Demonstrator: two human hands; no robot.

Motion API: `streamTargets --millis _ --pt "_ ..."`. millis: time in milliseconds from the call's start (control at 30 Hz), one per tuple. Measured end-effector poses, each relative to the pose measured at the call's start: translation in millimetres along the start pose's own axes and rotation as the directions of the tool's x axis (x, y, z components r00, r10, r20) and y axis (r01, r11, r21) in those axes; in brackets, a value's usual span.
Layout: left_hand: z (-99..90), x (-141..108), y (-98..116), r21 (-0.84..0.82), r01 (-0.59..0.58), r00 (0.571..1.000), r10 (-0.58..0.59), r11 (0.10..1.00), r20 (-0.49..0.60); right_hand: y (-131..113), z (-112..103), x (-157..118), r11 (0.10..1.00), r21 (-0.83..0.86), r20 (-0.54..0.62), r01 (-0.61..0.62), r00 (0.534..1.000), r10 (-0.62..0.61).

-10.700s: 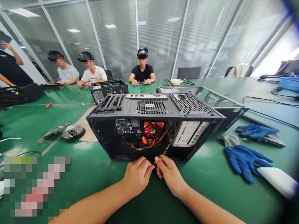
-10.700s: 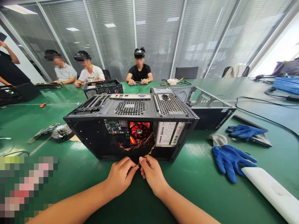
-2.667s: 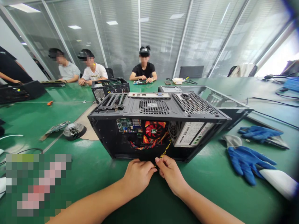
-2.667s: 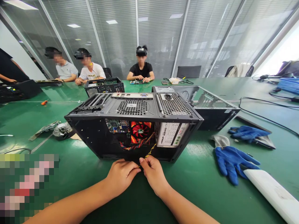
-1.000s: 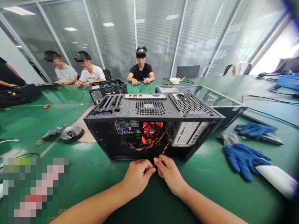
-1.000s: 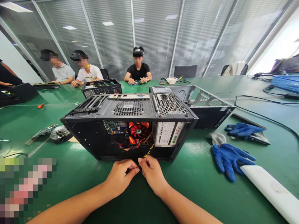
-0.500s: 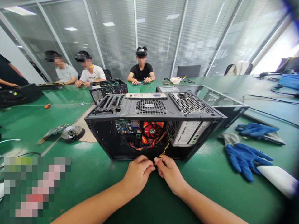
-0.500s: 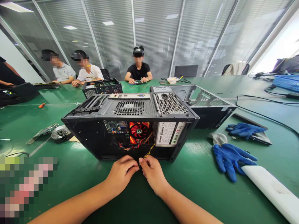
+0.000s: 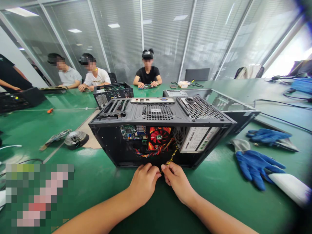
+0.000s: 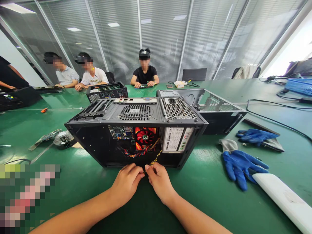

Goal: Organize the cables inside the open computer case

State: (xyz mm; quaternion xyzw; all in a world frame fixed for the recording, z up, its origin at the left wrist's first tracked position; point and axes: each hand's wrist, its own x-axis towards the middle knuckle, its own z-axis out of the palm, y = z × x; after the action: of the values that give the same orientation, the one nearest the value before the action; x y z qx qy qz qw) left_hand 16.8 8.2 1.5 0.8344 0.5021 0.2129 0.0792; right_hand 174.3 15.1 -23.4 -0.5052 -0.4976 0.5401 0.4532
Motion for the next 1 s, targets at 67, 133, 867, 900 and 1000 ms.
streamTargets --millis 67,133,867,900,1000 --pt "0.9 -0.4 -0.5 -0.013 -0.002 1.000 0.002 1.000 -0.006 -1.1 0.1 -0.1 1.000 0.003 -0.003 -0.007 1.000 0.007" --pt "1.0 -0.5 -1.1 -0.045 0.007 1.000 -0.008 0.999 -0.017 -1.6 0.2 0.0 1.000 0.011 -0.004 -0.014 1.000 0.014" --pt "-7.9 6.6 1.8 -0.399 0.094 0.995 -0.079 0.912 0.054 0.0 0.0 0.7 1.000 0.015 0.020 -0.020 1.000 0.020" --pt "-7.4 6.9 1.7 -0.416 0.099 0.995 -0.082 0.904 0.059 0.2 -0.1 0.7 1.000 0.010 0.021 -0.022 1.000 0.022" --pt "-6.0 7.6 0.7 -0.451 0.116 0.993 -0.089 0.885 0.082 0.7 -0.5 0.8 1.000 -0.008 0.025 -0.016 1.000 0.016"
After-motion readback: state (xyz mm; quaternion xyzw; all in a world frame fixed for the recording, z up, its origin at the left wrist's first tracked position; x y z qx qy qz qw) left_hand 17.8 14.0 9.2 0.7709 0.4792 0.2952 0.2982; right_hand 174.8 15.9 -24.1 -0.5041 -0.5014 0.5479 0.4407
